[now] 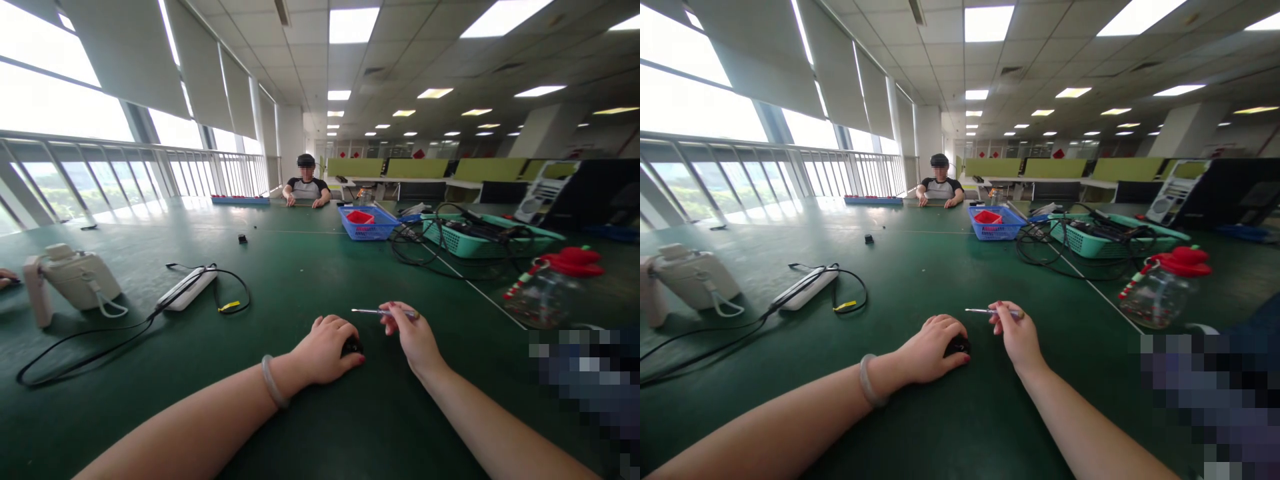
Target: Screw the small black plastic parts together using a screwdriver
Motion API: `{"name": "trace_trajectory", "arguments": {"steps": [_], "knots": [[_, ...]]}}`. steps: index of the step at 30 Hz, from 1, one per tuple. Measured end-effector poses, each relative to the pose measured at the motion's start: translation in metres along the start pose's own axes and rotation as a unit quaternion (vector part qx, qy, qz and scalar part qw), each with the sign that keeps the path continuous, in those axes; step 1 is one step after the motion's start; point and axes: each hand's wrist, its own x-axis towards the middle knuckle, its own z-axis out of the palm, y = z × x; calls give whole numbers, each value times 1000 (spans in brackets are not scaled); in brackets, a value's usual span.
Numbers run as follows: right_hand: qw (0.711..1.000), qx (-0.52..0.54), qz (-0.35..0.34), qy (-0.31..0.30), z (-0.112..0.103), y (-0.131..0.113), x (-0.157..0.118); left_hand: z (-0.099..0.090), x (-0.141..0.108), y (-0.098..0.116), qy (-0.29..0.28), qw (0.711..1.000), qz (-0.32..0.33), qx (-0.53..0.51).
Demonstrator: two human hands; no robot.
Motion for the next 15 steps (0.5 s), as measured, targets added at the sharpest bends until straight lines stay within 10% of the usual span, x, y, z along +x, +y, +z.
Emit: {"name": "trace_trajectory", "arguments": {"steps": [8, 15], "knots": [[1000, 6, -17, 10, 1, 7, 3, 12, -6, 30, -25, 999, 41, 24], [999, -20, 2, -31, -3, -3, -5, -11, -30, 9, -44, 998, 20, 28]]}}
